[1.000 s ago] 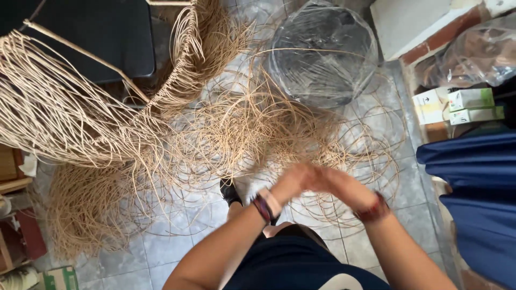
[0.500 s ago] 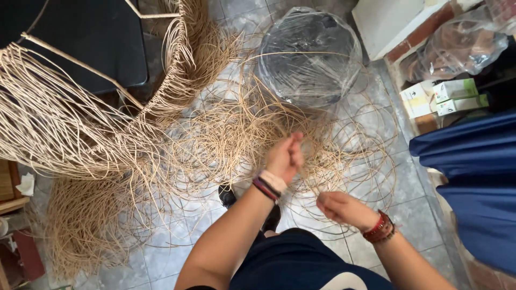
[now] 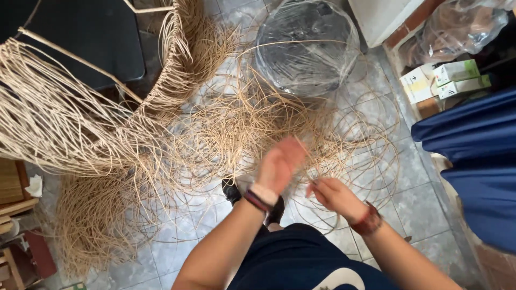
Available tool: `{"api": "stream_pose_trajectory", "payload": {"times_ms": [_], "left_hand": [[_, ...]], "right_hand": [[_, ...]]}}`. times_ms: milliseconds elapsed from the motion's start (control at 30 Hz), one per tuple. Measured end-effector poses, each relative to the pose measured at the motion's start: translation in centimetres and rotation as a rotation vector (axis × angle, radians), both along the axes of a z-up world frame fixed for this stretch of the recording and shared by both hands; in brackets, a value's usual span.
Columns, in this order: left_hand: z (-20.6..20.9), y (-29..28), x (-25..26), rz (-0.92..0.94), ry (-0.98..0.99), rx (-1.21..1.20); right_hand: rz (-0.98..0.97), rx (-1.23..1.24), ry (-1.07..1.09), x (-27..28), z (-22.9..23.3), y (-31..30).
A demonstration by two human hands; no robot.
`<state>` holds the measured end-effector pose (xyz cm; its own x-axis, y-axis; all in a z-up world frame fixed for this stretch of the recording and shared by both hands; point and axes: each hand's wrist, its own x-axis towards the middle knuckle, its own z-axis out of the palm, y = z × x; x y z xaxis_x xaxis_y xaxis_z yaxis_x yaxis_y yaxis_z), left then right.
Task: Weaving and tying natural fiber strands onto a metal frame to assemble a decorative lampshade
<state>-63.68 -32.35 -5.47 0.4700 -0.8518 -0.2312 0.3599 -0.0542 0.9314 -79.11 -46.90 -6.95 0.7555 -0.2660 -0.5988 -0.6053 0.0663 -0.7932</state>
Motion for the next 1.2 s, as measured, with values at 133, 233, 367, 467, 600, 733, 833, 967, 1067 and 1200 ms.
{"api": "stream_pose_trajectory", "payload": {"times_ms": [133, 233, 367, 467, 600, 733, 833, 967, 1067, 1200], "left_hand": [[-0.1, -0.9, -0.5, 0.309, 0.359, -0.222], [2.4, 0.7, -5.1, -0.344, -0.243, -0.087], [-7.5, 2.9, -8.0, -0.888, -1.342, 0.146], [-5.2, 2.6, -4.7, -0.861, -0.916, 0.400], [-1.8, -0.4, -1.3, -0.280, -0.168, 0.170], [3.0, -2.7, -2.1, 0.410, 0.552, -0.175], [8.5, 0.4, -4.9, -0.185, -0.105, -0.064], [-6.7, 2.7, -8.1, -0.974, -0.955, 0.290], [-15.3, 5.2, -6.8, -1.035, -1.282, 0.216], [-9.3, 3.4, -4.7, -0.964, -1.031, 0.482]], "right_hand": [[-0.125, 0.468, -0.131, -1.8, 2.7, -0.3], [-0.123, 0.716, -0.266, 1.5, 3.5, -2.5], [-0.299, 0.669, -0.292, 4.7, 3.3, -5.5], [-0.342, 0.443, -0.322, 1.6, 6.7, -3.7], [-0.079, 0.182, -0.165, -4.0, 9.7, -0.2], [-0.182, 0.487, -0.067, -3.4, 9.8, 0.7], [-0.268, 0.721, -0.165, 0.5, 8.4, -0.6], [-0.322, 0.917, -0.391, 2.7, -2.7, -9.8], [-0.314, 0.805, -0.350, 0.9, 1.2, -10.1], [-0.495, 0.595, -0.230, -1.1, 2.2, -6.4]]}}
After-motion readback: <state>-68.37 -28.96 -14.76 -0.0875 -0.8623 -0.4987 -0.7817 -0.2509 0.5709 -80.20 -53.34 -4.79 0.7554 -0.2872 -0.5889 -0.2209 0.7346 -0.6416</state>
